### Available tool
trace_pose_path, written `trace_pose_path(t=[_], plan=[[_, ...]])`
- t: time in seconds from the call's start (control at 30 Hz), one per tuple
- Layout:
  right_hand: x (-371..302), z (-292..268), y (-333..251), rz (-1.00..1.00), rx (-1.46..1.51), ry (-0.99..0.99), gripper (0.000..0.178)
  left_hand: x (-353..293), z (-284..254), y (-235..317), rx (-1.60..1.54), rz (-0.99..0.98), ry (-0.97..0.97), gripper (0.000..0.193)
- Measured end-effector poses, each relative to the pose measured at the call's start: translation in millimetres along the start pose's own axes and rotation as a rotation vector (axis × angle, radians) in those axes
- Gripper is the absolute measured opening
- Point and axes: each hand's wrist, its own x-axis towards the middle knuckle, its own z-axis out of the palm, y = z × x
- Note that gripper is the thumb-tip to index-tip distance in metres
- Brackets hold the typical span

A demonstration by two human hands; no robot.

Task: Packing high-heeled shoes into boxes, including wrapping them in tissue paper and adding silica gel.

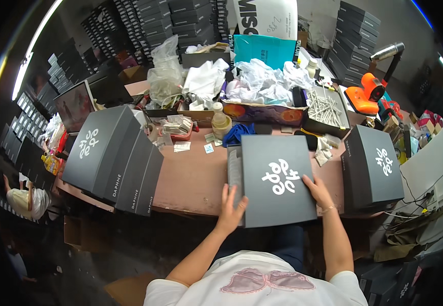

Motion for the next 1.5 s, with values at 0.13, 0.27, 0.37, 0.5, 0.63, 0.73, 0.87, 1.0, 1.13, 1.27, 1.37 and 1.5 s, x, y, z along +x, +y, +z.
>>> trace_pose_path(t=[0.13,0.27,0.37,0.5,0.63,0.73,0.87,1.0,1.13,1.27,1.37,1.5], plan=[[32,41,-21,0.043,-0.263,-0.085,0.06,22,-9,-23,-0.238,-0.196,0.12,0.066],[34,58,-11,-0.098,-0.495,0.049,0.065,20,-15,-41,-0.316,-0.232,0.091,0.062],[25,56,-6,0.121,-0.242,-0.079,0.066,24,-22,-60,-0.153,-0.429,-0.047,0.056],[15,51,-17,0.195,-0.038,-0.143,0.067,21,-13,-69,-0.6,-0.522,-0.118,0.059],[-28,16,-37,-0.221,-0.055,-0.083,0.079,4,7,-2,-0.885,-0.382,-0.208,0.057],[-66,-87,-136,-0.108,-0.005,0.018,0.089,33,39,68,-0.96,-0.328,-0.496,0.054],[-80,-255,-200,-0.03,-0.608,0.354,0.085,60,131,191,-0.682,-0.021,-0.681,0.079],[-58,-349,-147,0.081,-1.111,0.363,0.071,60,194,221,-0.621,-0.052,-0.989,0.082],[-51,-340,-101,0.244,-1.055,0.563,0.068,59,236,190,-0.465,-0.202,-0.98,0.088],[-56,-392,-80,0.045,-0.562,0.589,0.07,82,286,184,-0.427,-0.274,-0.91,0.098],[-85,-406,-73,0.182,-0.221,0.581,0.077,95,323,187,-0.455,-0.323,-0.989,0.106],[-83,-398,-70,0.229,-0.721,0.496,0.075,103,348,172,-0.519,-0.388,-1.051,0.114]])
